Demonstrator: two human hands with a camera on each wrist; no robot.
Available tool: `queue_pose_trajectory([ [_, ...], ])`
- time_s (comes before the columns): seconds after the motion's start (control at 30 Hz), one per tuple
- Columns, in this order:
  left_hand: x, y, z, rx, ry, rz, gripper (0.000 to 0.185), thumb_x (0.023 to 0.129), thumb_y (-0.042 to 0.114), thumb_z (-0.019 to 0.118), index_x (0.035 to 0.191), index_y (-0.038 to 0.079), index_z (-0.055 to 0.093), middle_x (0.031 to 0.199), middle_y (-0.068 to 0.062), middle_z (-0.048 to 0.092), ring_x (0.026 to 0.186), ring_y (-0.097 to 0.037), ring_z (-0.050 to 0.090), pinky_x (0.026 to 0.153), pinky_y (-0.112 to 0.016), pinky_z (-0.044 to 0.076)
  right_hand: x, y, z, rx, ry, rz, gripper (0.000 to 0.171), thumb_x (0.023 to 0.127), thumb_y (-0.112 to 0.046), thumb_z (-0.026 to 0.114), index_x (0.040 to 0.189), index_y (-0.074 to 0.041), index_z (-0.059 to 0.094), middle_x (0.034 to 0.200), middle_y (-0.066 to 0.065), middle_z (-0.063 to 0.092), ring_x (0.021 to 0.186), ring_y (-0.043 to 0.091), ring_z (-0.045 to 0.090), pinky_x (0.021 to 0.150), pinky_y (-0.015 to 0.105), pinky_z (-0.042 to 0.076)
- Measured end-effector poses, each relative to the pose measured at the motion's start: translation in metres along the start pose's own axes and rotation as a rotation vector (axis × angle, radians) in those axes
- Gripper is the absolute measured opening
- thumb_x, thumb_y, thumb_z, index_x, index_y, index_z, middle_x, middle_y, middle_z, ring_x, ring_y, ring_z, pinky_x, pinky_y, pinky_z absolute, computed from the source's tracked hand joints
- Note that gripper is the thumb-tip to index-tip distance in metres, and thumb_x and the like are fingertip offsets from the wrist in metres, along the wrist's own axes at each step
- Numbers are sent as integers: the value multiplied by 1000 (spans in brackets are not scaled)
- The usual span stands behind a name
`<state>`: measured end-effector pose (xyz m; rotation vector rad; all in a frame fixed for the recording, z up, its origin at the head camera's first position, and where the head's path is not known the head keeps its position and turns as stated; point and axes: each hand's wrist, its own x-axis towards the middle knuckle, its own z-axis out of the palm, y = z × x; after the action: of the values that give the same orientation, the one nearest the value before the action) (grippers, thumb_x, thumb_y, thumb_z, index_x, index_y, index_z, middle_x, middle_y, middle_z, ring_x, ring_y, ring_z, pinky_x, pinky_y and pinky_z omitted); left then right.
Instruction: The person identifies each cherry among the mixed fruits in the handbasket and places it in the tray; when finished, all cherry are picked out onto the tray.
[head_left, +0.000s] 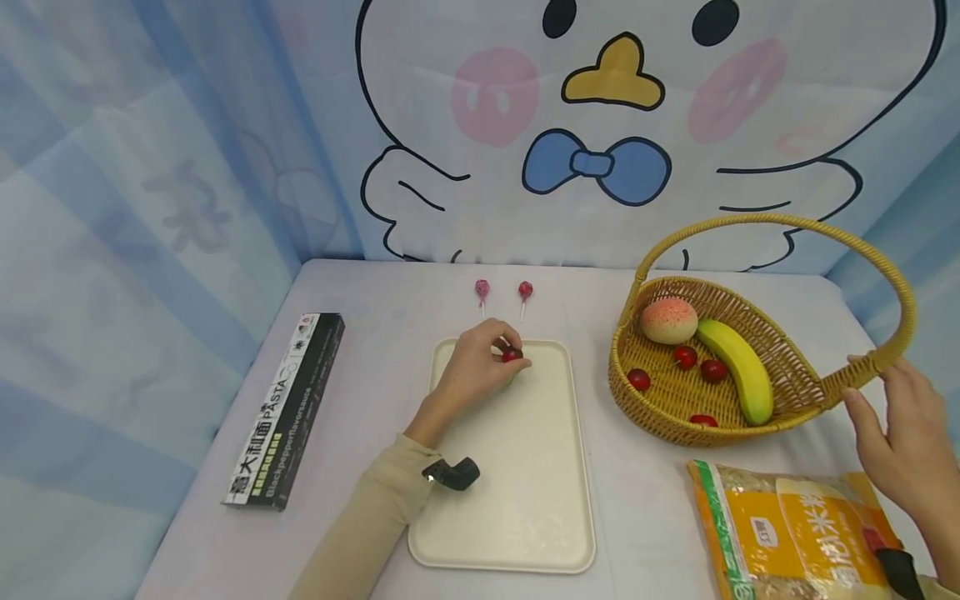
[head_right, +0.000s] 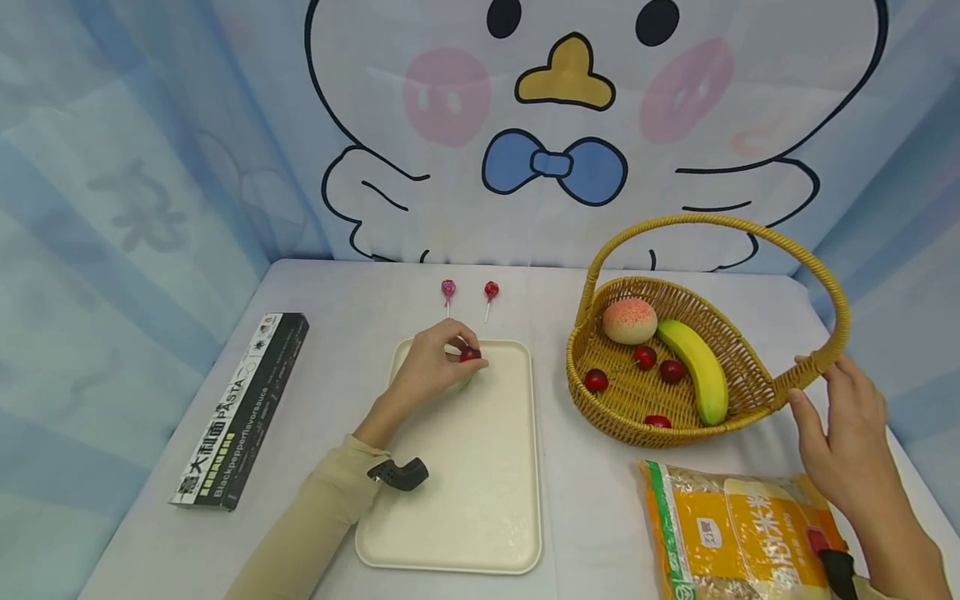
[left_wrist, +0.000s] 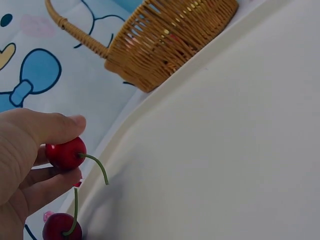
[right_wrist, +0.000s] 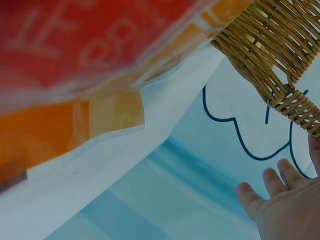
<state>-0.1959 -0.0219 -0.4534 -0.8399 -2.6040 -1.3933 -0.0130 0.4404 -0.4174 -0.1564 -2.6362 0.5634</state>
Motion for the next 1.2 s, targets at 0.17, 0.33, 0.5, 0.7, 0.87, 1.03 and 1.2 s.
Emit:
queue_pose_trajectory([
  [0.17, 1, -4, 2, 42, 9, -24, 21, 87, 11, 89, 95, 9, 70, 97, -7, 73, 91, -21, 76, 81, -31, 63, 1, 1, 0, 0, -2, 1, 50, 116, -20, 36, 158, 8, 33, 171, 35, 19, 160, 57, 10, 130, 75, 1],
  [0.33, 2, -6, 3, 71, 4, -29, 21, 88, 13, 89, 95, 9, 69, 98, -7, 72, 91, -20, 74, 80, -29, 61, 1, 1, -1, -1, -1, 6, 51, 117, -21, 35, 158, 8, 33, 171, 35, 19, 160, 58, 11, 129, 76, 2],
  [0.5, 2, -6, 5, 99, -5, -36, 22, 88, 15, 89, 95, 10, 69, 98, -7, 72, 90, -19, 73, 78, -28, 60, 1, 0, -1, 3, 3, -2, 49, 116, -19, 36, 157, 8, 34, 170, 36, 21, 160, 58, 12, 129, 76, 2],
  [0.7, 4, -5, 6, 147, -34, -56, 22, 89, 16, 88, 96, 10, 69, 98, -6, 70, 90, -17, 71, 77, -28, 58, 1, 0, 0, 6, 4, -6, 49, 116, -18, 37, 157, 9, 34, 169, 37, 22, 159, 58, 13, 130, 75, 2],
  [0.87, 5, -5, 8, 191, -69, -62, 20, 90, 17, 87, 97, 11, 69, 97, -6, 68, 87, -16, 68, 76, -26, 56, 1, -2, 0, 4, -6, 15, 49, 116, -19, 36, 158, 7, 33, 170, 36, 20, 161, 57, 12, 130, 75, 2],
  [1.03, 6, -4, 9, 220, -80, -64, 19, 91, 18, 86, 99, 11, 70, 97, -5, 68, 86, -15, 68, 74, -25, 54, 2, -2, 0, 8, -6, 17, 49, 116, -19, 37, 158, 7, 34, 170, 36, 20, 160, 57, 12, 130, 75, 2],
  [1.2, 6, -10, 13, 224, -67, -48, 21, 91, 21, 87, 100, 12, 70, 97, -4, 69, 86, -13, 68, 76, -28, 56, 2, -2, -1, 14, 1, 6, 48, 116, -17, 37, 156, 8, 35, 169, 37, 22, 159, 58, 13, 130, 74, 2],
])
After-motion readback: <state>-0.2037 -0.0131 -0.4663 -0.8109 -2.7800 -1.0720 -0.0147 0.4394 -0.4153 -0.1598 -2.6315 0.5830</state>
